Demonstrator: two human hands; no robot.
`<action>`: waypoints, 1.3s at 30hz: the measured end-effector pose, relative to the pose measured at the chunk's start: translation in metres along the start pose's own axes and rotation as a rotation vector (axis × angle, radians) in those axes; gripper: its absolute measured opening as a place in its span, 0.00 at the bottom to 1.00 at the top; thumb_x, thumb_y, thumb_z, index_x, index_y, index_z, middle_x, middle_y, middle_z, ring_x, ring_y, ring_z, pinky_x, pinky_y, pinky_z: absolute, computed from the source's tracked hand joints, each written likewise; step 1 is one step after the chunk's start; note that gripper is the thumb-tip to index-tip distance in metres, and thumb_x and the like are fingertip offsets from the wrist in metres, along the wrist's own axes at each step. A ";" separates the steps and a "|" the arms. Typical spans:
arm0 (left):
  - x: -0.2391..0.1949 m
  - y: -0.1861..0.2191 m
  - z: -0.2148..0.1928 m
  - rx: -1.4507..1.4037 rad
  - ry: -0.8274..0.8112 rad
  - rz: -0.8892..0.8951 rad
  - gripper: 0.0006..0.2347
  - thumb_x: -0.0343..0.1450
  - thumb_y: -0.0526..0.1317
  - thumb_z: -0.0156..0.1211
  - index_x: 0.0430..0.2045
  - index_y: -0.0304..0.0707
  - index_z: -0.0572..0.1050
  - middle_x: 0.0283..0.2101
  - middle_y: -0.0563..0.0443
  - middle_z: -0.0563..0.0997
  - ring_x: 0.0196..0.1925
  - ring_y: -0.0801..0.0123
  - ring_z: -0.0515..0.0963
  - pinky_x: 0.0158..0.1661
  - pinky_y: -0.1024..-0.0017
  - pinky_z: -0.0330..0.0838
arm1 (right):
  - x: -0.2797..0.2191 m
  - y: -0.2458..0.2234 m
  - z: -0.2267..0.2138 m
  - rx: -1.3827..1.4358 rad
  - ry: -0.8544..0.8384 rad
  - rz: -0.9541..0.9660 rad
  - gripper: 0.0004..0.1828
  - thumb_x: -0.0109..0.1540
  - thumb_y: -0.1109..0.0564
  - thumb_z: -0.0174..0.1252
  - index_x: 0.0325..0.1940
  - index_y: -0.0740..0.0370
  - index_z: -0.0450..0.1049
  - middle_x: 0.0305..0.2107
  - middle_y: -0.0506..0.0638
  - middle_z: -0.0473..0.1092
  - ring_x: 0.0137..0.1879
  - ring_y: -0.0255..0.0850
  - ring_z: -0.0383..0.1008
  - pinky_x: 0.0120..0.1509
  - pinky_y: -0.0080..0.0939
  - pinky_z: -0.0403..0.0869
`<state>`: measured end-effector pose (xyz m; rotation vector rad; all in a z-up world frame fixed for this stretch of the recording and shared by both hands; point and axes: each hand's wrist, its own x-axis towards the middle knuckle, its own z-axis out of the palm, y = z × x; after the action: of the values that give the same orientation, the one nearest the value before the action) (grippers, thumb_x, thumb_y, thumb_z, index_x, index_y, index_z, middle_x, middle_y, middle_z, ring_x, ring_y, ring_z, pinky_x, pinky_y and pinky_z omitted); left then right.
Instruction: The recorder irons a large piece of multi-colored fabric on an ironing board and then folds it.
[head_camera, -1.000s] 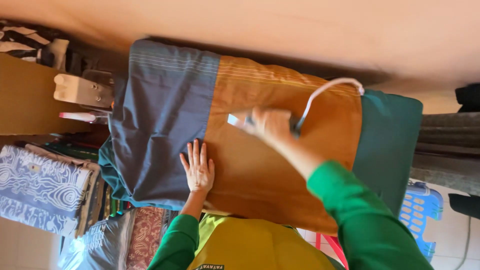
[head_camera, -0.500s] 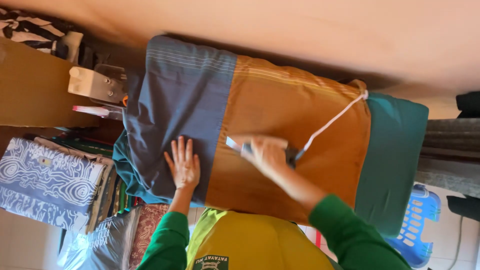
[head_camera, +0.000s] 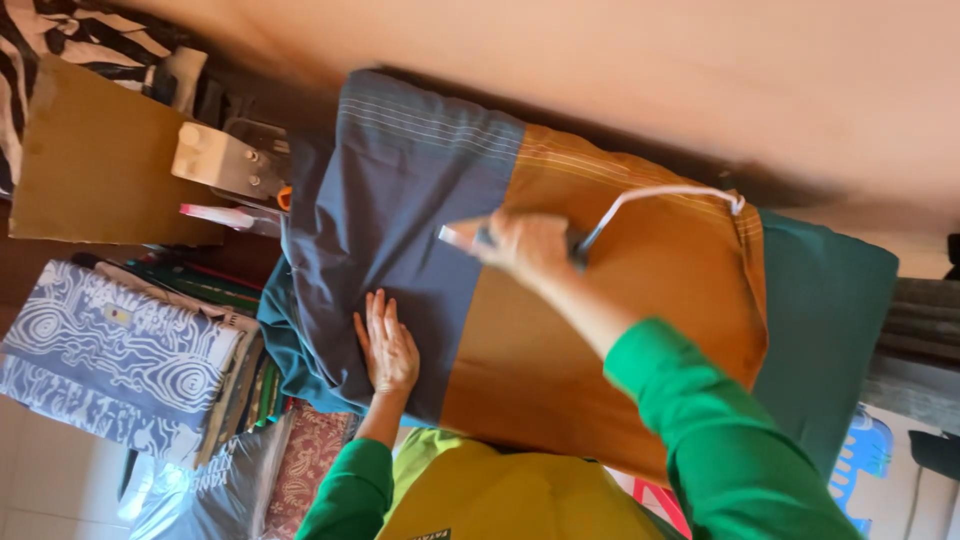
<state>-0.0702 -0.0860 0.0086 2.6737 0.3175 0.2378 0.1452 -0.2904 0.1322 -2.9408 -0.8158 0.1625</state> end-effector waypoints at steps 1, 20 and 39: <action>0.003 0.000 0.000 0.002 0.002 -0.001 0.21 0.71 0.34 0.48 0.62 0.27 0.64 0.73 0.37 0.61 0.77 0.46 0.55 0.72 0.43 0.45 | 0.021 0.014 0.006 0.001 0.002 -0.002 0.38 0.59 0.19 0.54 0.29 0.58 0.70 0.12 0.56 0.70 0.18 0.49 0.73 0.19 0.55 0.69; -0.005 0.002 -0.017 -0.383 0.103 -0.026 0.26 0.76 0.42 0.48 0.66 0.19 0.58 0.73 0.29 0.55 0.76 0.35 0.54 0.74 0.49 0.49 | -0.141 -0.058 0.064 0.143 0.148 -0.208 0.27 0.61 0.34 0.63 0.43 0.61 0.73 0.18 0.54 0.73 0.20 0.46 0.75 0.22 0.47 0.70; -0.006 0.004 -0.019 -0.396 0.103 -0.003 0.29 0.78 0.49 0.44 0.67 0.19 0.55 0.73 0.27 0.54 0.75 0.35 0.56 0.72 0.50 0.52 | -0.007 -0.057 0.057 -0.006 0.236 0.061 0.33 0.52 0.35 0.65 0.45 0.66 0.73 0.21 0.55 0.75 0.27 0.49 0.79 0.27 0.51 0.74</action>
<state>-0.0791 -0.0835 0.0265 2.2745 0.2731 0.3943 0.1037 -0.2424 0.0824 -2.9166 -0.6936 -0.1799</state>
